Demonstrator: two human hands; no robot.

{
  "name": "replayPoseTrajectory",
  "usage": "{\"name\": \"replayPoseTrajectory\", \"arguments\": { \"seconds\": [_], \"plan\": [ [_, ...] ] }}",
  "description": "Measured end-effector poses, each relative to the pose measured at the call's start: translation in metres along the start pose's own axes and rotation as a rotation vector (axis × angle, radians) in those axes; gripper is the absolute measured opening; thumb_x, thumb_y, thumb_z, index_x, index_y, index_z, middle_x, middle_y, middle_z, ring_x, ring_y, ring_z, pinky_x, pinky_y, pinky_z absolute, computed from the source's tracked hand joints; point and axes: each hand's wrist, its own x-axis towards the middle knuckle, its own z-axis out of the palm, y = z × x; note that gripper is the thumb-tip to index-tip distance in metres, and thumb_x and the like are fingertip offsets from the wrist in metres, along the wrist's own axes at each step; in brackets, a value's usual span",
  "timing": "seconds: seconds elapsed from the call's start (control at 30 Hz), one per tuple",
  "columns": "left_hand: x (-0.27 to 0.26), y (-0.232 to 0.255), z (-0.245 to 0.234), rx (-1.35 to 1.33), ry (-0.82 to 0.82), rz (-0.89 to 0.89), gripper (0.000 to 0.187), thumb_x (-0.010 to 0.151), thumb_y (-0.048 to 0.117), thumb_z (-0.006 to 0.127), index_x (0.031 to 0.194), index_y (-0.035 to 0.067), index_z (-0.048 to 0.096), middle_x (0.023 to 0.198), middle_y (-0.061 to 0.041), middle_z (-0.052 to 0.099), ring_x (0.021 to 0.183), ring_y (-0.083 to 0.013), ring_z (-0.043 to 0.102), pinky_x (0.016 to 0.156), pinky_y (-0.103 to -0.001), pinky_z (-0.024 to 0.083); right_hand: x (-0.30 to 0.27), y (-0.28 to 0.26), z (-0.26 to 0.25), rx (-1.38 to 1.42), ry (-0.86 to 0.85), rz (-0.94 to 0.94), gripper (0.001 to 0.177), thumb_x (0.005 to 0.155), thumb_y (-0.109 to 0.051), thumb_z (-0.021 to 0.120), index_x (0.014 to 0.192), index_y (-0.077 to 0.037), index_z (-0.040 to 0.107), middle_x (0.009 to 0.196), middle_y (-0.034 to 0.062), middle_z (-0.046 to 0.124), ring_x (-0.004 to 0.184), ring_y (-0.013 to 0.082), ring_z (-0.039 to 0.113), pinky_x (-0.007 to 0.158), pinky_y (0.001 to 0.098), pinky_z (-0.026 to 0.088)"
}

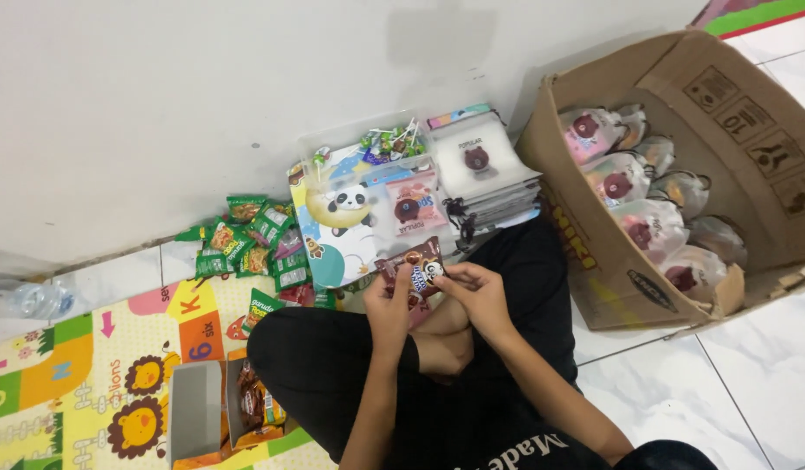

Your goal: Packing small snacks and stickers into plastic gift bags and placing them into a cardboard box.

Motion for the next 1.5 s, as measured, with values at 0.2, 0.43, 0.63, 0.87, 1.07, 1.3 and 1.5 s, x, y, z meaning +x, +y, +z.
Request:
{"name": "replayPoseTrajectory", "arguments": {
  "seconds": [0.2,0.43,0.63,0.87,1.07,1.3,1.5],
  "plan": [
    [-0.01,0.015,-0.008,0.007,-0.27,-0.076,0.02,0.089,0.018,0.081,0.08,0.004,0.071,0.059,-0.006,0.071,0.055,-0.0069,0.06,0.054,-0.024,0.053,-0.001,0.001,-0.017,-0.004,-0.097,0.025,0.035,0.083,-0.009,0.084,0.115,-0.001,0.075,0.094,0.0101,0.08,0.082,0.014,0.075,0.07,0.0285,0.062],
    [-0.013,-0.042,-0.001,0.052,-0.226,-0.206,0.039,0.085,0.028,0.085,0.116,0.007,0.075,0.103,-0.013,0.081,0.096,-0.0219,0.076,0.088,-0.038,0.06,-0.004,0.007,-0.041,-0.02,-0.063,0.108,0.027,0.083,-0.011,0.084,0.108,-0.003,0.08,0.089,0.0126,0.08,0.075,0.015,0.072,0.059,0.029,0.062],
    [-0.012,-0.053,0.007,0.261,-0.03,0.032,0.028,0.097,0.03,0.07,0.082,0.008,0.08,0.06,-0.011,0.073,0.037,-0.0172,0.063,0.036,-0.024,0.05,0.0,0.011,-0.056,0.008,0.048,0.182,0.034,0.083,-0.012,0.085,0.114,0.001,0.077,0.088,0.0168,0.077,0.069,0.0203,0.073,0.056,0.0309,0.063],
    [-0.005,-0.056,0.015,0.482,0.028,0.332,0.026,0.095,0.036,0.072,0.084,0.013,0.077,0.057,-0.006,0.066,0.057,-0.0258,0.068,0.061,-0.035,0.054,-0.001,0.02,-0.049,-0.071,0.0,0.249,0.035,0.083,-0.012,0.084,0.115,0.0,0.077,0.096,0.0216,0.078,0.069,0.0234,0.073,0.052,0.0337,0.065],
    [0.012,-0.049,0.015,0.616,0.146,0.506,0.019,0.088,0.029,0.082,0.073,0.017,0.076,0.052,-0.004,0.065,0.051,-0.0243,0.067,0.054,-0.032,0.053,0.013,0.046,-0.043,-0.077,-0.04,0.269,0.035,0.086,-0.011,0.081,0.119,0.0,0.075,0.103,0.0235,0.077,0.07,0.0242,0.072,0.053,0.0392,0.066],
    [0.058,-0.062,-0.003,0.834,-0.012,0.774,0.015,0.09,0.022,0.081,0.079,0.013,0.075,0.065,-0.002,0.067,0.064,-0.0218,0.067,0.069,-0.03,0.054,0.041,0.053,-0.061,-0.02,-0.068,0.341,0.032,0.09,-0.01,0.075,0.12,0.002,0.073,0.089,0.0239,0.077,0.066,0.0294,0.074,0.054,0.043,0.066],
    [0.087,-0.066,-0.009,0.72,-0.369,0.766,0.02,0.082,0.003,0.081,0.101,0.003,0.076,0.118,-0.017,0.063,0.121,-0.0403,0.057,0.108,-0.05,0.047,0.047,0.077,-0.081,-0.025,-0.145,0.453,0.036,0.091,-0.007,0.073,0.125,0.006,0.069,0.091,0.0242,0.076,0.07,0.0295,0.074,0.059,0.0464,0.067]
  ]
}}
